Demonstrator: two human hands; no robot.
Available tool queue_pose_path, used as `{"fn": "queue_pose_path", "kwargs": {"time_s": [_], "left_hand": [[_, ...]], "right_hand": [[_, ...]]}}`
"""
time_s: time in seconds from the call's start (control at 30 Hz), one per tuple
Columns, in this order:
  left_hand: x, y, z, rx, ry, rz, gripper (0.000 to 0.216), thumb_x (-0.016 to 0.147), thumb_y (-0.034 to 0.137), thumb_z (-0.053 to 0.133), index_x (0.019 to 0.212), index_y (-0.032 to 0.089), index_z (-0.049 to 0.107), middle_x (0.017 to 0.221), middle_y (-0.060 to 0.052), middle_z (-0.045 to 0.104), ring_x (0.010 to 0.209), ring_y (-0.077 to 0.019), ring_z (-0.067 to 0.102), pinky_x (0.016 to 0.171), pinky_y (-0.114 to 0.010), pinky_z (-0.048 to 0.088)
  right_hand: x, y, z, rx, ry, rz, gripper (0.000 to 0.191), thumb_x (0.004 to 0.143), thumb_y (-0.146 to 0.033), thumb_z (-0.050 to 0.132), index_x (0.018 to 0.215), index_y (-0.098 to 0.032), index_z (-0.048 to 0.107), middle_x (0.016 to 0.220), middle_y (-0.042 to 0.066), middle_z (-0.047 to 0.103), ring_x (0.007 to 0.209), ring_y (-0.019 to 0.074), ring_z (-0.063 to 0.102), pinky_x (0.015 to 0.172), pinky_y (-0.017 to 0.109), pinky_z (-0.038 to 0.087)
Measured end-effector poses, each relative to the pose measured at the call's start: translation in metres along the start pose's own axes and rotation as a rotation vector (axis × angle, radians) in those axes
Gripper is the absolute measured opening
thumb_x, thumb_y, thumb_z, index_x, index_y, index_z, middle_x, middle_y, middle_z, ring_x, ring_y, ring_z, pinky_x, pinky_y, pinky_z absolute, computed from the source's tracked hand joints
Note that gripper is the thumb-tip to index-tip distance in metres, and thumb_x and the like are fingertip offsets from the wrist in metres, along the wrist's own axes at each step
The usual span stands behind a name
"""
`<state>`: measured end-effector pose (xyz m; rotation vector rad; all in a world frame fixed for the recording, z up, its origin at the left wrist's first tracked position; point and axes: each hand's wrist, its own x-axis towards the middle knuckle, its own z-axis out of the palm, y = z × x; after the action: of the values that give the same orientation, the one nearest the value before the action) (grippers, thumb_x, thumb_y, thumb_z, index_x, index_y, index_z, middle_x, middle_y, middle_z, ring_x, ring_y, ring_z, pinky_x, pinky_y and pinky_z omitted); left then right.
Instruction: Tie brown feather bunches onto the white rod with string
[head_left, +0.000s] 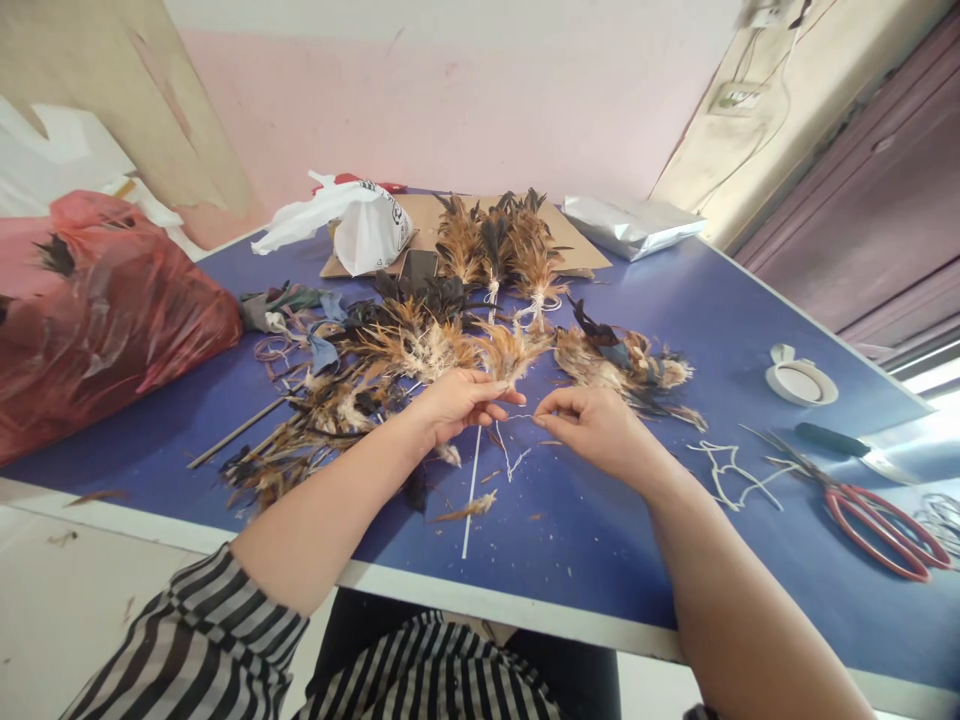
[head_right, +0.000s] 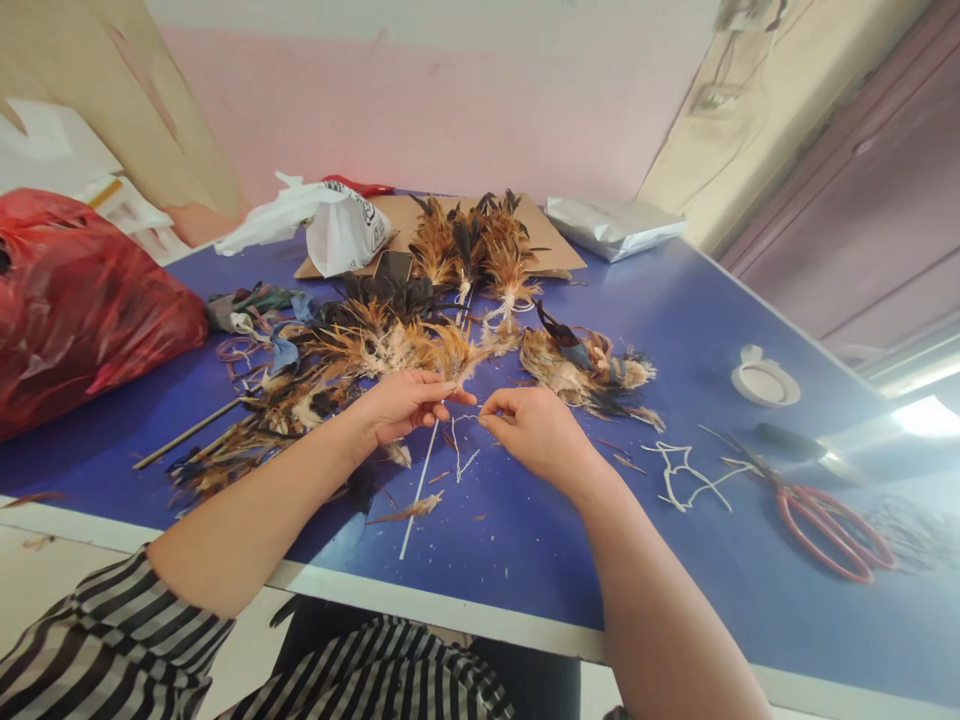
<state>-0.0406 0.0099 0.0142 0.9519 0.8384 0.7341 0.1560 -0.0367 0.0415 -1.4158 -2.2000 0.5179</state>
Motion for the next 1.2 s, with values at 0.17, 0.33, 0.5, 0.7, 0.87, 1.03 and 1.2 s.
{"fn": "queue_pose_path", "kwargs": {"time_s": [0.17,0.33,0.5,0.7,0.87,1.03,1.2], "left_hand": [[-0.004,0.007,0.002,-0.022,0.017,-0.009,0.010,0.074,0.017,0.061,0.074,0.007,0.062,0.095,-0.013,0.066,0.047,-0.0025,0.055,0.037,-0.010,0.038],[-0.001,-0.006,0.008,0.029,-0.093,-0.089,0.013,0.071,0.019,0.064,0.076,0.007,0.064,0.087,-0.014,0.067,0.059,-0.0107,0.064,0.039,-0.012,0.043],[-0.001,-0.010,0.012,0.045,-0.095,-0.129,0.011,0.073,0.018,0.062,0.075,0.007,0.063,0.074,-0.011,0.067,0.060,-0.0124,0.065,0.042,-0.013,0.046],[-0.003,-0.009,0.012,0.073,-0.130,-0.123,0.014,0.070,0.019,0.065,0.068,0.006,0.060,0.059,-0.005,0.063,0.051,-0.0086,0.061,0.046,-0.013,0.047],[-0.004,-0.011,0.012,0.132,-0.183,-0.091,0.019,0.068,0.023,0.067,0.068,0.006,0.060,0.056,-0.003,0.060,0.044,-0.0060,0.056,0.044,-0.014,0.045],[0.001,-0.010,0.009,0.205,-0.067,-0.003,0.018,0.074,0.021,0.060,0.063,0.007,0.056,0.048,0.000,0.055,0.039,-0.0046,0.051,0.039,-0.014,0.041],[0.004,-0.009,0.010,0.349,0.038,0.030,0.015,0.076,0.014,0.053,0.062,0.009,0.055,0.046,0.001,0.054,0.037,-0.0054,0.050,0.038,-0.015,0.041]], "right_hand": [[0.000,0.000,-0.001,-0.026,0.036,0.007,0.015,0.073,-0.027,0.053,0.072,-0.020,0.066,0.053,-0.002,0.055,0.047,0.0097,0.043,0.048,0.022,0.031],[0.000,-0.001,0.000,-0.012,0.046,-0.007,0.014,0.073,-0.024,0.052,0.071,-0.020,0.065,0.055,-0.002,0.056,0.048,0.0098,0.043,0.048,0.023,0.030],[0.001,0.001,0.003,-0.033,0.058,-0.004,0.014,0.074,-0.026,0.052,0.071,-0.020,0.064,0.053,-0.001,0.054,0.047,0.0098,0.041,0.047,0.023,0.028],[0.002,0.000,0.004,-0.045,0.059,-0.009,0.014,0.073,-0.024,0.051,0.070,-0.020,0.064,0.056,-0.001,0.054,0.048,0.0095,0.040,0.048,0.022,0.027],[0.003,0.000,0.004,-0.076,0.072,0.013,0.016,0.073,-0.027,0.052,0.068,-0.018,0.064,0.051,-0.002,0.050,0.047,0.0093,0.039,0.048,0.022,0.027],[0.002,0.003,0.004,-0.069,0.020,0.056,0.019,0.073,-0.030,0.053,0.082,-0.021,0.067,0.052,-0.002,0.053,0.048,0.0102,0.043,0.049,0.022,0.029],[-0.002,-0.003,0.002,-0.174,-0.070,0.020,0.015,0.074,-0.026,0.052,0.075,-0.022,0.067,0.059,-0.001,0.059,0.053,0.0114,0.048,0.051,0.023,0.030]]}}
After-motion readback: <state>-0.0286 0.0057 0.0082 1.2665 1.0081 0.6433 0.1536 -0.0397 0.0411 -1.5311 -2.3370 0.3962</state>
